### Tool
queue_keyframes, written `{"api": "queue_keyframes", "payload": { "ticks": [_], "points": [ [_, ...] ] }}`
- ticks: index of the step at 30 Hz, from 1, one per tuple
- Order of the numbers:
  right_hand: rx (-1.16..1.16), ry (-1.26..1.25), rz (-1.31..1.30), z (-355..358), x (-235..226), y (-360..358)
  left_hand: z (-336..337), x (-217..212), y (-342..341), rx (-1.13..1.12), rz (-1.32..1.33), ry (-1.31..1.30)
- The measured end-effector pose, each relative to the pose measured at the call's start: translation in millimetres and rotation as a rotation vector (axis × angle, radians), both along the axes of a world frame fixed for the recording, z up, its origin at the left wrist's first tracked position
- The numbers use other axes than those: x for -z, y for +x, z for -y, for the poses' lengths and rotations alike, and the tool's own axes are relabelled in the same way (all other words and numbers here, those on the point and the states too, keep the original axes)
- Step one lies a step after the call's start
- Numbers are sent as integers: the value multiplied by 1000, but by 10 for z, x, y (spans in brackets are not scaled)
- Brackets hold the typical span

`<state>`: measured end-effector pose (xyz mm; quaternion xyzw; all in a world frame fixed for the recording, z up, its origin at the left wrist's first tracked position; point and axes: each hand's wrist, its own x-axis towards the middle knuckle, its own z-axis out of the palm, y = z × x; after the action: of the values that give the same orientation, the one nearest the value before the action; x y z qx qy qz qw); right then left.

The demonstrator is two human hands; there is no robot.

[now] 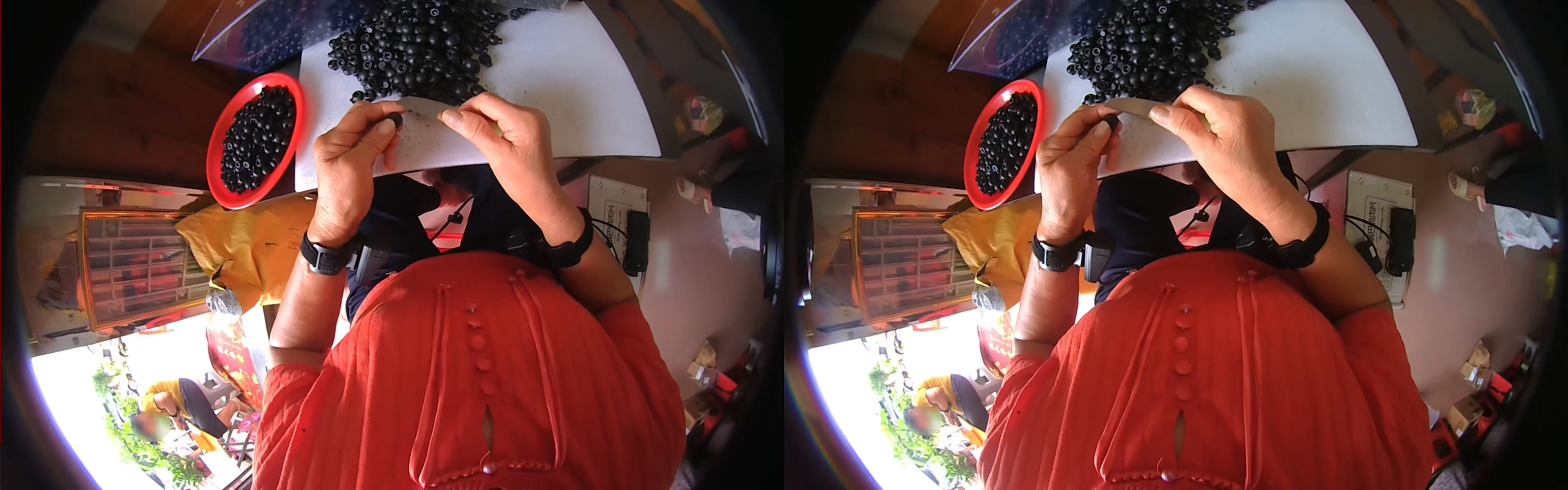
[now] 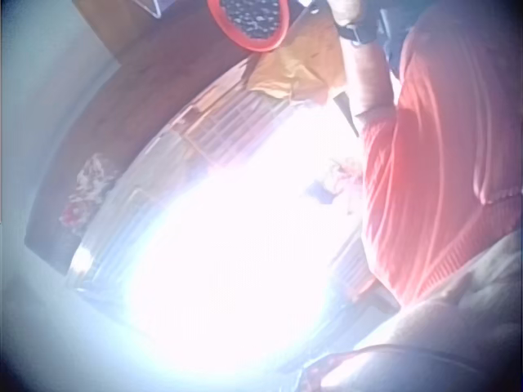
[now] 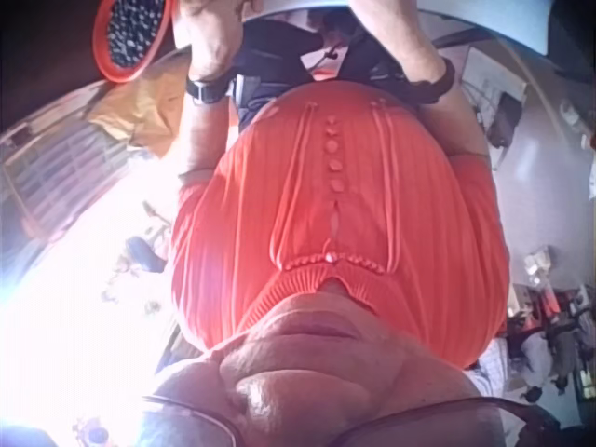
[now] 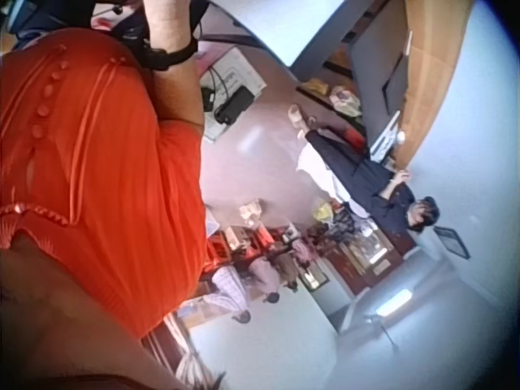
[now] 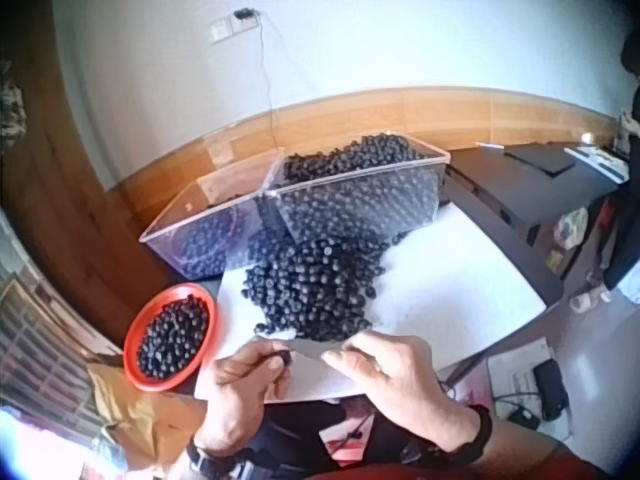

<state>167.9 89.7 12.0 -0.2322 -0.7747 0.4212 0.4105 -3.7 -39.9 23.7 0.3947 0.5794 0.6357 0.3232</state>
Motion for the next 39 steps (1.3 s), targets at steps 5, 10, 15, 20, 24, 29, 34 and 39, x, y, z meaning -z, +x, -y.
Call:
{"api": "queue_keyframes", "payload": {
  "ticks": [5, 10, 15, 20, 24, 29, 34, 39],
  "points": [
    [-59, -39, 35, -1, -46, 21, -8, 83, 3, 40, 292, 108],
    [-29, 45, 53, 8, -35, -12, -9, 154, -45, 99, 345, 183],
    [22, 123, 112, 18, -50, -24, -8, 144, -20, 103, 297, 177],
    [50, 200, 124, 37, -12, -54, 8, 161, -24, 102, 231, 168],
    [58, 233, 114, 25, 7, -52, -9, 160, -16, 118, 217, 179],
    [40, 233, 129, 19, 6, -40, 13, 159, -10, 122, 229, 184],
    [50, 268, 97, 8, 47, -46, -6, 171, 7, 121, 257, 182],
    [24, 432, 102, -14, 66, -42, -25, 166, 1, 88, 219, 177]
  ]
}}
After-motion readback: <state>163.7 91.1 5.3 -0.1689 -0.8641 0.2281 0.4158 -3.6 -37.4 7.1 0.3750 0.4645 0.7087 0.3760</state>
